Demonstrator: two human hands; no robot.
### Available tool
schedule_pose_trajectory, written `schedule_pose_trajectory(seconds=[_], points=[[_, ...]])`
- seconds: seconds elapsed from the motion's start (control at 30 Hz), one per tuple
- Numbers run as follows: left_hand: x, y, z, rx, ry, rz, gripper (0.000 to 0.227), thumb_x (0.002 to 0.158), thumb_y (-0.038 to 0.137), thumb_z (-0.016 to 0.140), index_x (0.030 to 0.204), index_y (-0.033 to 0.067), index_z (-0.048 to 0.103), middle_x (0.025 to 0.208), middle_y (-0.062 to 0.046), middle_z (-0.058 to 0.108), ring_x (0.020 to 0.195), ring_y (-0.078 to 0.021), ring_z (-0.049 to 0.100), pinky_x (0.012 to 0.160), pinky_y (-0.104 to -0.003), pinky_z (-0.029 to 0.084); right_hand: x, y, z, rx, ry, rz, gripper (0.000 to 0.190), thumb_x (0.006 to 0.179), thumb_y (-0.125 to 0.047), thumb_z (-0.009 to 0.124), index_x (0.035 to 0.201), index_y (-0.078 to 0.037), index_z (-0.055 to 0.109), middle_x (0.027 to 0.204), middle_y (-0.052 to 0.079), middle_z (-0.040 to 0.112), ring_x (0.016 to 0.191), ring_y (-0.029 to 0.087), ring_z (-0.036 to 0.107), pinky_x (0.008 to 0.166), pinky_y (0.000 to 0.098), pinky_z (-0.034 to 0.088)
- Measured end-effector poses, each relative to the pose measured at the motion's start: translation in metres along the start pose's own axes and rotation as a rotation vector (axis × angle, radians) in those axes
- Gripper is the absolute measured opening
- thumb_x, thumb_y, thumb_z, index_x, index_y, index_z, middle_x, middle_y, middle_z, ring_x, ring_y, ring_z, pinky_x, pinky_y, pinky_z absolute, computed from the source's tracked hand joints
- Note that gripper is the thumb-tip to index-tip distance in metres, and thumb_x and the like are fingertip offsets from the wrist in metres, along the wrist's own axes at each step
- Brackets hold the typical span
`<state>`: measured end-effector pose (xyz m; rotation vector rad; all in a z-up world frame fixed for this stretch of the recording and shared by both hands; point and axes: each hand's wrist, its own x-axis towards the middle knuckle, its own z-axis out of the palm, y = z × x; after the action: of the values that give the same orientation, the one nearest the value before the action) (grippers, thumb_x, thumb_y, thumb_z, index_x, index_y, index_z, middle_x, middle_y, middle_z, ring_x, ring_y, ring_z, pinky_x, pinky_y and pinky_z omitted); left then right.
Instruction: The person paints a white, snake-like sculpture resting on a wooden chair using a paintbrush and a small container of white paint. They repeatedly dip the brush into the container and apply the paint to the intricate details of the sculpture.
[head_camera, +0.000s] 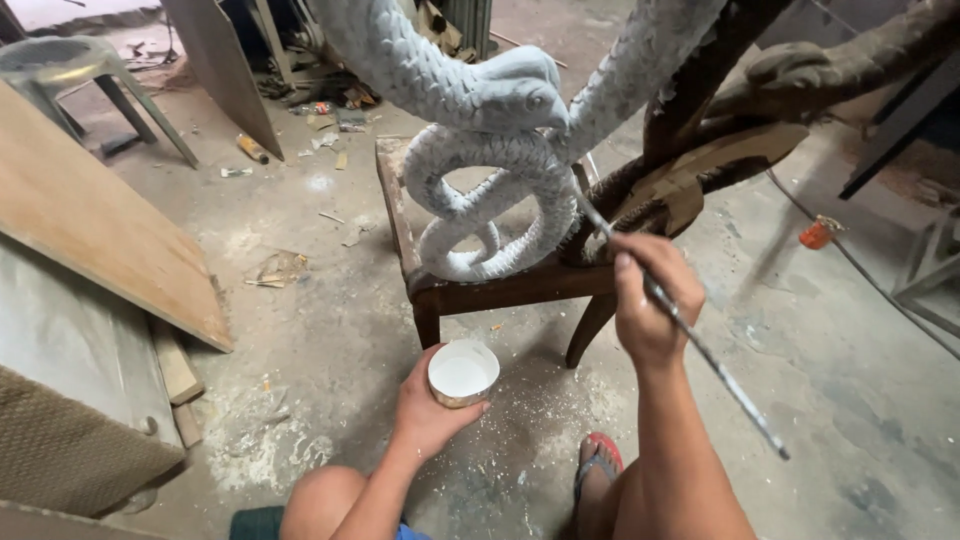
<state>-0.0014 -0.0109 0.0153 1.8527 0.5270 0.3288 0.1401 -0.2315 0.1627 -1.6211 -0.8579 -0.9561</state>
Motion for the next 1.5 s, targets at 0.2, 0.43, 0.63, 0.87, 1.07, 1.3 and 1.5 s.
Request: schedule_pose_trajectory(seconds=[0.2,0.43,0.63,0.87,1.07,1.3,1.5], points=[[0.000,-0.004,0.000,0.005,0.004,0.036,0.091,0.046,0.025,0.100,0.129,0.0261,0.063,0.123,0.004,0.076,0.118,-0.0177,0.068,0.094,-0.034,0.057,-0.002,0.003,-0.002,0.140,0.006,0.019,0.016,0.098,0.004,0.059,0.109,0.006,0.070,0.106,0.022,0.072,0.099,0.029,0.070,0.089,0.0342,0.060],[-0.004,0.000,-0.004,-0.002,-0.004,0.031,0.089,0.048,0.022,0.099,0.129,0.0237,0.063,0.126,0.003,0.074,0.120,-0.0177,0.066,0.097,-0.035,0.055,-0.040,0.017,0.002,0.020,-0.063,0.104,0.014,0.094,0.003,0.065,0.105,0.005,0.074,0.106,0.021,0.072,0.099,0.029,0.071,0.088,0.0356,0.060],[-0.005,0.006,-0.003,-0.007,-0.012,-0.010,0.089,0.048,0.020,0.098,0.130,0.0261,0.063,0.127,0.004,0.074,0.122,-0.0175,0.066,0.097,-0.034,0.055,-0.036,0.013,0.000,-0.097,-0.126,0.138,0.015,0.090,0.003,0.064,0.098,0.005,0.076,0.096,0.018,0.076,0.087,0.026,0.073,0.079,0.0334,0.061],[-0.006,0.009,0.001,-0.009,-0.034,-0.033,0.091,0.049,0.021,0.098,0.131,0.0262,0.062,0.126,0.004,0.074,0.120,-0.0165,0.066,0.098,-0.033,0.054,-0.041,0.023,0.007,0.027,0.014,-0.052,0.014,0.096,0.003,0.062,0.105,0.005,0.072,0.105,0.021,0.072,0.097,0.030,0.072,0.088,0.0359,0.061],[-0.009,0.012,-0.002,0.000,-0.045,-0.050,0.092,0.050,0.023,0.098,0.134,0.0252,0.060,0.129,0.003,0.072,0.123,-0.0184,0.064,0.098,-0.036,0.055,-0.063,0.028,0.009,-0.029,-0.085,0.078,0.015,0.096,0.000,0.064,0.108,0.002,0.074,0.109,0.017,0.072,0.101,0.029,0.071,0.091,0.0373,0.058],[-0.010,0.002,-0.003,-0.031,-0.036,0.069,0.095,0.049,0.021,0.100,0.136,0.0166,0.062,0.133,-0.011,0.069,0.133,-0.0366,0.059,0.114,-0.055,0.044,-0.061,0.014,-0.019,0.109,-0.215,0.458,0.012,0.092,-0.003,0.072,0.100,-0.007,0.081,0.084,0.012,0.075,0.078,0.017,0.069,0.075,0.0357,0.056],[-0.011,-0.004,0.011,-0.026,-0.049,0.141,0.090,0.050,0.020,0.096,0.133,0.0178,0.063,0.131,-0.011,0.069,0.132,-0.0352,0.060,0.114,-0.053,0.044,-0.051,-0.047,-0.024,0.109,-0.604,0.717,0.007,0.081,-0.010,0.079,0.084,-0.005,0.083,0.065,0.018,0.075,0.059,0.023,0.069,0.058,0.0397,0.057]])
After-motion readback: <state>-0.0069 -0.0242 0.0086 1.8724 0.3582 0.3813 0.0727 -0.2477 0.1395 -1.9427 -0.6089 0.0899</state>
